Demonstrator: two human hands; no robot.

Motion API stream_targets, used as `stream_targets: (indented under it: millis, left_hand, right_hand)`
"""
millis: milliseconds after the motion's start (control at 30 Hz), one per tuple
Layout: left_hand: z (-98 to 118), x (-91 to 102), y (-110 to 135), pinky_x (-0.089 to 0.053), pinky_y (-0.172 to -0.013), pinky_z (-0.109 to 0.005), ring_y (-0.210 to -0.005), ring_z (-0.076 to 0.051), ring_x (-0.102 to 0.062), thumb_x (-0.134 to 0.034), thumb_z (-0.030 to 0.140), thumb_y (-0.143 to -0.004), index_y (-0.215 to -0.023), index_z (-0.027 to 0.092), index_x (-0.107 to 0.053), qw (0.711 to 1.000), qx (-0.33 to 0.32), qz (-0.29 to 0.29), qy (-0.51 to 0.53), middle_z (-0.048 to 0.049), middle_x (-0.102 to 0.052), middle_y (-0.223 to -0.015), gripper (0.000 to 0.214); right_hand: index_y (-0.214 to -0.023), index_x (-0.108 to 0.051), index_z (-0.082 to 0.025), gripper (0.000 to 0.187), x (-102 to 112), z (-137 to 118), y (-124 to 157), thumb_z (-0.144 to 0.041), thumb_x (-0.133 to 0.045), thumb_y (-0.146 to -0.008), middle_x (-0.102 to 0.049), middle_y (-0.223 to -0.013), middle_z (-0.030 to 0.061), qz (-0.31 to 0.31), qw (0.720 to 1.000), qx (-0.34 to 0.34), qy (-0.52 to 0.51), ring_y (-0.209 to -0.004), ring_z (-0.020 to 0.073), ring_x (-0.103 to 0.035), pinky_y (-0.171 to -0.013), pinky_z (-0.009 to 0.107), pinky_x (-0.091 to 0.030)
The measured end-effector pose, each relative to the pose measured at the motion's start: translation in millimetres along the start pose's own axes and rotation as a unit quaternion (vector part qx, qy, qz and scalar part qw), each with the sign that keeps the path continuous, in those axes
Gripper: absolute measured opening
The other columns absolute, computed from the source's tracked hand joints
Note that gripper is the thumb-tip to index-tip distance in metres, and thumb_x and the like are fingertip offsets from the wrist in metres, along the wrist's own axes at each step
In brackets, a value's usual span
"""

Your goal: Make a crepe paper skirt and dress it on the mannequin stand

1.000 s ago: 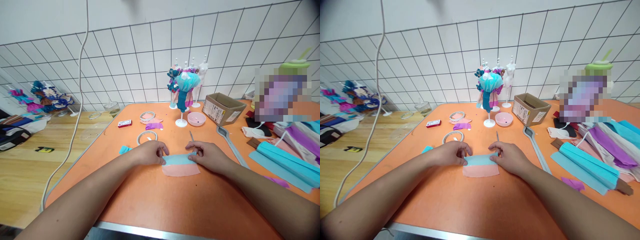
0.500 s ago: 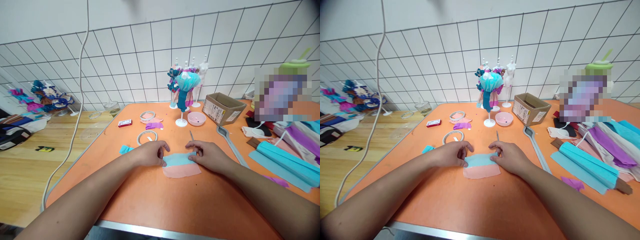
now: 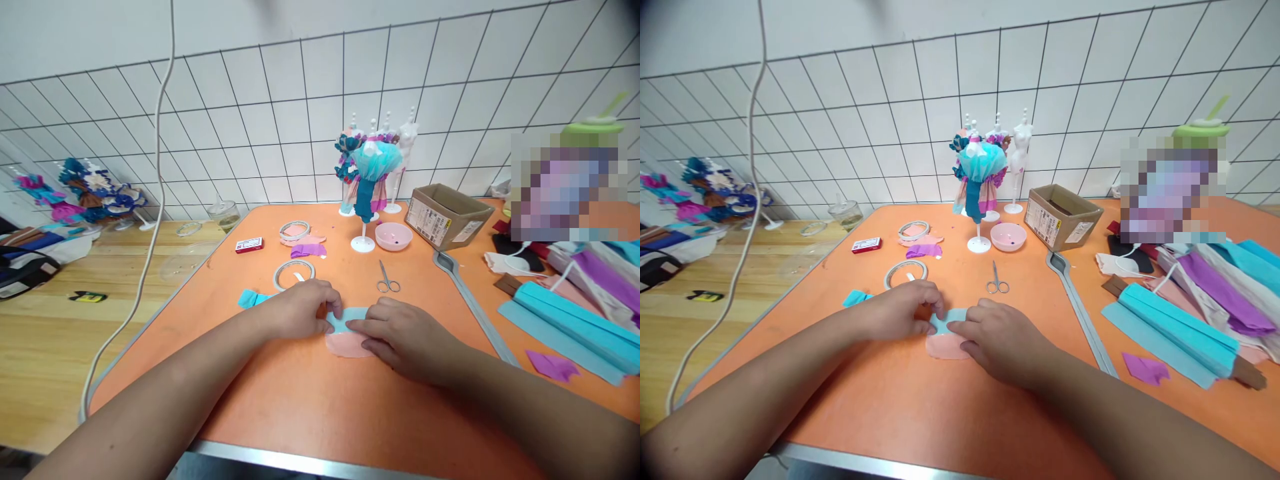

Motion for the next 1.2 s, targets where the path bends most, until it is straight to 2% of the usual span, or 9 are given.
stream_targets:
  millis: [300,500,667,833,1033,1200]
  left_hand:
    - [5,-4.6,-1,-0.043,-0.075,-0.025,-0.083,-0.014,-0.057,-0.061,0.015,-0.076,-0.094,0.028,-0.072,0.997,-0.068,-0.025,-0.017,-0.0009,-0.062,-0.089,0.025]
    - [8,-3.8,0,-0.042,-0.079,-0.025,-0.087,-0.015,-0.058,-0.06,0.015,-0.077,-0.095,0.032,-0.074,0.995,-0.086,-0.023,-0.034,-0.0006,-0.065,-0.088,0.028]
    - [8,-2.2,1,-0.042,-0.08,-0.027,-0.087,-0.016,-0.058,-0.061,0.016,-0.076,-0.096,0.033,-0.074,0.996,-0.077,-0.023,-0.039,-0.0011,-0.065,-0.088,0.029]
    - [7,-1.4,2,-0.043,-0.079,-0.027,-0.084,-0.016,-0.058,-0.061,0.017,-0.077,-0.096,0.031,-0.073,0.997,-0.069,-0.029,-0.034,-0.0013,-0.064,-0.088,0.027]
    - [4,-1.5,3,-0.044,-0.077,-0.026,-0.084,-0.015,-0.059,-0.06,0.017,-0.078,-0.099,0.029,-0.072,0.997,-0.052,-0.045,-0.019,-0.0022,-0.063,-0.091,0.028]
    - [2,-2.6,3,-0.045,-0.076,-0.025,-0.085,-0.015,-0.06,-0.058,0.016,-0.078,-0.1,0.029,-0.071,0.998,-0.039,-0.057,0.0,-0.0022,-0.063,-0.096,0.028]
  right_hand:
    - [-0.108,-0.065,-0.034,0.026,-4,3,-1,-0.029,-0.043,-0.094,-0.06,-0.084,0.0013,-0.026,1.0,0.001,-0.005,-0.078,0.0166,-0.049,-0.06,0.028,-0.026]
    - [-0.104,-0.066,-0.033,0.025,-1,1,-2,-0.029,-0.045,-0.093,-0.062,-0.085,0.0012,-0.032,0.999,-0.016,-0.023,-0.08,0.0172,-0.052,-0.062,0.028,-0.029]
    - [-0.107,-0.061,-0.027,0.023,5,6,1,-0.024,-0.05,-0.087,-0.065,-0.087,0.0014,-0.018,0.998,-0.051,-0.029,-0.081,0.0182,-0.056,-0.061,0.028,-0.03]
    - [-0.086,-0.065,-0.026,0.02,8,17,6,-0.02,-0.046,-0.085,-0.067,-0.08,-0.0006,-0.015,0.997,-0.076,0.006,-0.076,0.0171,-0.057,-0.06,0.028,-0.029]
    - [-0.084,-0.067,-0.027,0.023,13,28,9,-0.017,-0.046,-0.081,-0.07,-0.079,-0.002,-0.03,0.994,-0.099,-0.015,-0.073,0.0163,-0.059,-0.059,0.027,-0.032]
    - [-0.076,-0.069,-0.026,0.022,21,45,13,-0.017,-0.049,-0.078,-0.071,-0.078,-0.0009,-0.038,0.988,-0.147,-0.027,-0.07,0.0176,-0.06,-0.056,0.027,-0.032]
Point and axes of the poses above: each hand's wrist, its own y-axis away from the middle knuckle, its own x-axis out of the back of the hand, z = x × y, the point moved 5 cm from there along -y, towards the middle knuckle
